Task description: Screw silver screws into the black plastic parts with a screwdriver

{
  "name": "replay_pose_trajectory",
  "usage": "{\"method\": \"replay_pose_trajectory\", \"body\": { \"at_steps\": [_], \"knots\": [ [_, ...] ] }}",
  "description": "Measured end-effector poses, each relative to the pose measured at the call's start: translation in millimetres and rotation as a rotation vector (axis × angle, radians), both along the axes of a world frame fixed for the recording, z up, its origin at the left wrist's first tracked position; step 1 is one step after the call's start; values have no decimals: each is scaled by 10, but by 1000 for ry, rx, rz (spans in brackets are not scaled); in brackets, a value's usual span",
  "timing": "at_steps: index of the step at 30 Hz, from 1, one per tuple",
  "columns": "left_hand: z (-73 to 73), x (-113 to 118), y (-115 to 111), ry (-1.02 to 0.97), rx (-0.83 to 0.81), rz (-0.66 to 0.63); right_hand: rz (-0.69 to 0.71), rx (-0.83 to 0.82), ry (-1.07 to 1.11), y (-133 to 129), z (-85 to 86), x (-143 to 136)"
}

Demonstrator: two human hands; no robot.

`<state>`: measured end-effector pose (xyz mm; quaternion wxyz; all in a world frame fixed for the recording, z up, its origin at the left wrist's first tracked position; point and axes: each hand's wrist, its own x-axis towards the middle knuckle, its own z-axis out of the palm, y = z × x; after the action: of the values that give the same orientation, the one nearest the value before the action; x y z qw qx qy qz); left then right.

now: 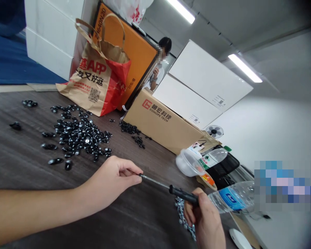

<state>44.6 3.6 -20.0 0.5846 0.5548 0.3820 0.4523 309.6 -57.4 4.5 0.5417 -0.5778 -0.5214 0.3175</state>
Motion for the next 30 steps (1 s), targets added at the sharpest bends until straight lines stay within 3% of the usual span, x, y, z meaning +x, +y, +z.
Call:
{"method": "replay_pose_trajectory", "body": {
  "at_steps": [4,9,15,19,22,26,30],
  "knots": [
    [-2,7,8,-2,-8,17,-15,36,92,-2,1,-68],
    [14,6,-5,-7,-5,11,-88,12,2,-16,16,-112],
    [18,7,-7,-12,4,11,1,52,148,-16,-9,-86],
    [-3,19,-3,-17,16,10,-51,31,36,20,-64,38],
    [0,22,-6,-20,17,7,-8,17,53,74,-85,91],
    [24,22,-13,-21,16,2,-45,107,72,60,-47,22],
    [42,11,-17,-29,23,4,-63,15,-3,20,-51,3]
  ]
}}
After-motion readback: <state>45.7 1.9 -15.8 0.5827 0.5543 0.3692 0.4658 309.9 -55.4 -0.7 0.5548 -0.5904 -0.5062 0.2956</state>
